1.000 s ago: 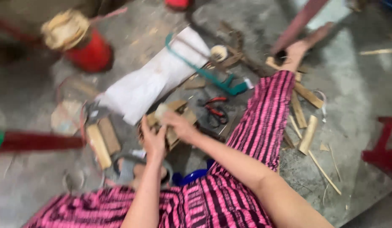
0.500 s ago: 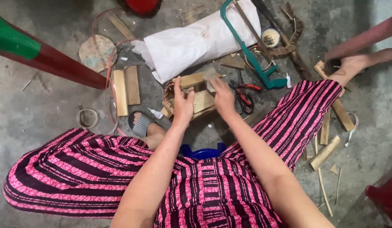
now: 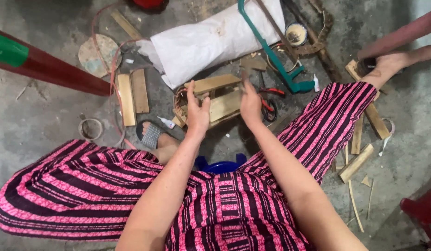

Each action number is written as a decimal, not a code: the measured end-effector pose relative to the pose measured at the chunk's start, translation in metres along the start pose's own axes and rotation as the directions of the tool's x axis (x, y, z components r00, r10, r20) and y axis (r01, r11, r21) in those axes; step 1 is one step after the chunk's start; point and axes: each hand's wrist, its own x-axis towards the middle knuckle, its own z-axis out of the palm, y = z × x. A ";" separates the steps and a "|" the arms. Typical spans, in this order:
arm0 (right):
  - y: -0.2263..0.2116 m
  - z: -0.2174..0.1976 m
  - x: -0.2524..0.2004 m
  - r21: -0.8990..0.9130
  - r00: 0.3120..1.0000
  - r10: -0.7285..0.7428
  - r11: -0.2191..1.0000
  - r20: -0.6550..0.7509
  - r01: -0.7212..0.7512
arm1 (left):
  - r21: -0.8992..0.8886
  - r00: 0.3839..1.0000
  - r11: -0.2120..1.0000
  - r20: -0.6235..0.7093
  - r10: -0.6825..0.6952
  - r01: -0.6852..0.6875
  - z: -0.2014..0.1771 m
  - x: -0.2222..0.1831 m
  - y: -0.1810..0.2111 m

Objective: Assembling a small wooden frame by nailing pieces together and sanding the wood for a smooth finish.

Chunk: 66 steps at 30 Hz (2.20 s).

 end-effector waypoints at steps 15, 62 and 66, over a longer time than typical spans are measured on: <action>-0.061 0.003 0.007 -0.049 0.826 -0.555 0.827 0.095 0.561 | 0.066 1.000 0.998 -0.022 0.014 -0.012 0.001 0.003 0.004; -0.031 -0.015 -0.001 -0.053 0.967 -0.001 0.998 0.253 0.015 | -0.152 0.894 0.886 -0.021 -0.447 0.439 -0.002 0.011 0.022; -0.051 -0.005 -0.011 -0.006 0.977 -0.049 0.999 0.208 0.051 | -0.006 0.900 0.900 0.021 -0.436 0.436 0.000 0.013 0.033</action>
